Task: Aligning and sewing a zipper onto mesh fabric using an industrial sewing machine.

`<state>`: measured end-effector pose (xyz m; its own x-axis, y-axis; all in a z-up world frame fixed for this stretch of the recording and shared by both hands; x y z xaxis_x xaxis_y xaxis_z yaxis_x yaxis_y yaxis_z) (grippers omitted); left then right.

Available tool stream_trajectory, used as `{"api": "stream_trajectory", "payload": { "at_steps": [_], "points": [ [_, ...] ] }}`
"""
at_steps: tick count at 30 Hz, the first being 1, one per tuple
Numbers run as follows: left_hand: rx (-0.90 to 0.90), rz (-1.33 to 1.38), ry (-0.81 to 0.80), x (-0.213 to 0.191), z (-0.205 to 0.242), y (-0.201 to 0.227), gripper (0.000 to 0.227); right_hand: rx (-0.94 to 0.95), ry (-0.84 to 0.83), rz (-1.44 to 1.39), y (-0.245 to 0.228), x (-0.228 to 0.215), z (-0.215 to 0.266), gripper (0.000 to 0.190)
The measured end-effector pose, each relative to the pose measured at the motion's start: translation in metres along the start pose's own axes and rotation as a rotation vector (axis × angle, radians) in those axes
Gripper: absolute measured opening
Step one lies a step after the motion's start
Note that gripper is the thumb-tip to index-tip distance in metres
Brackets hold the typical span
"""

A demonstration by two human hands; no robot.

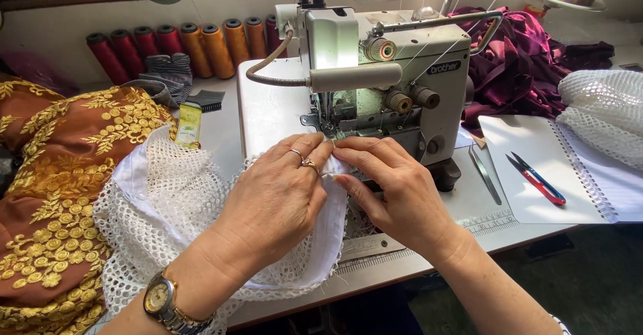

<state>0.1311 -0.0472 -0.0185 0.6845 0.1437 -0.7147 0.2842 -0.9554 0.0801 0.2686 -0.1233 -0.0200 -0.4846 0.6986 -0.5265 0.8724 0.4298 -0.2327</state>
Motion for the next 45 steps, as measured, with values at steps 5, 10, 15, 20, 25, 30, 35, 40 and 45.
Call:
{"api": "stream_trajectory", "payload": {
  "at_steps": [5, 10, 15, 20, 25, 30, 35, 40, 45],
  "points": [
    [-0.033, 0.031, 0.009, 0.003, -0.001, -0.005, 0.043, 0.014, -0.034, -0.009, 0.005, 0.002, -0.002, 0.027],
    [-0.025, 0.029, 0.037, 0.005, 0.000, -0.007, 0.042, 0.027, -0.044, -0.024, 0.007, 0.003, -0.003, 0.028],
    [-0.024, 0.019, 0.030, 0.004, 0.000, -0.006, 0.042, 0.038, -0.051, -0.053, 0.007, 0.001, -0.001, 0.027],
    [0.112, -0.133, 0.030, -0.004, 0.002, 0.008, 0.042, -0.030, -0.026, -0.143, -0.001, -0.010, 0.005, 0.024],
    [0.003, 0.034, -0.057, -0.005, 0.003, 0.001, 0.042, -0.016, -0.027, -0.152, 0.002, -0.010, 0.006, 0.023],
    [-0.046, 0.091, -0.080, -0.004, 0.002, -0.002, 0.039, -0.010, -0.026, -0.138, 0.001, -0.008, 0.004, 0.023],
    [-0.052, 0.121, -0.061, 0.000, 0.000, -0.008, 0.037, 0.008, -0.044, -0.146, 0.005, -0.006, 0.003, 0.025],
    [-0.069, 0.148, -0.056, 0.002, -0.003, -0.015, 0.036, 0.015, -0.061, -0.150, 0.007, -0.008, 0.004, 0.027],
    [-0.099, 0.124, -0.030, 0.006, -0.002, -0.018, 0.040, -0.046, -0.043, -0.072, 0.009, -0.011, 0.018, 0.040]
  ]
}}
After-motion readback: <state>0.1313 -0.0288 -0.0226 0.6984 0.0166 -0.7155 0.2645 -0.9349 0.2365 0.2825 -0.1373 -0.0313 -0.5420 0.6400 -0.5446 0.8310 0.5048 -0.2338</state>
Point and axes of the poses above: each hand's wrist, its own z-axis away from the middle knuckle, its own x-axis out of the palm, y = z × x, the point moved 3 cm from there along -z, towards the middle knuckle, and after that the axes turned 10 degrees about y, right-handed, at the moved point
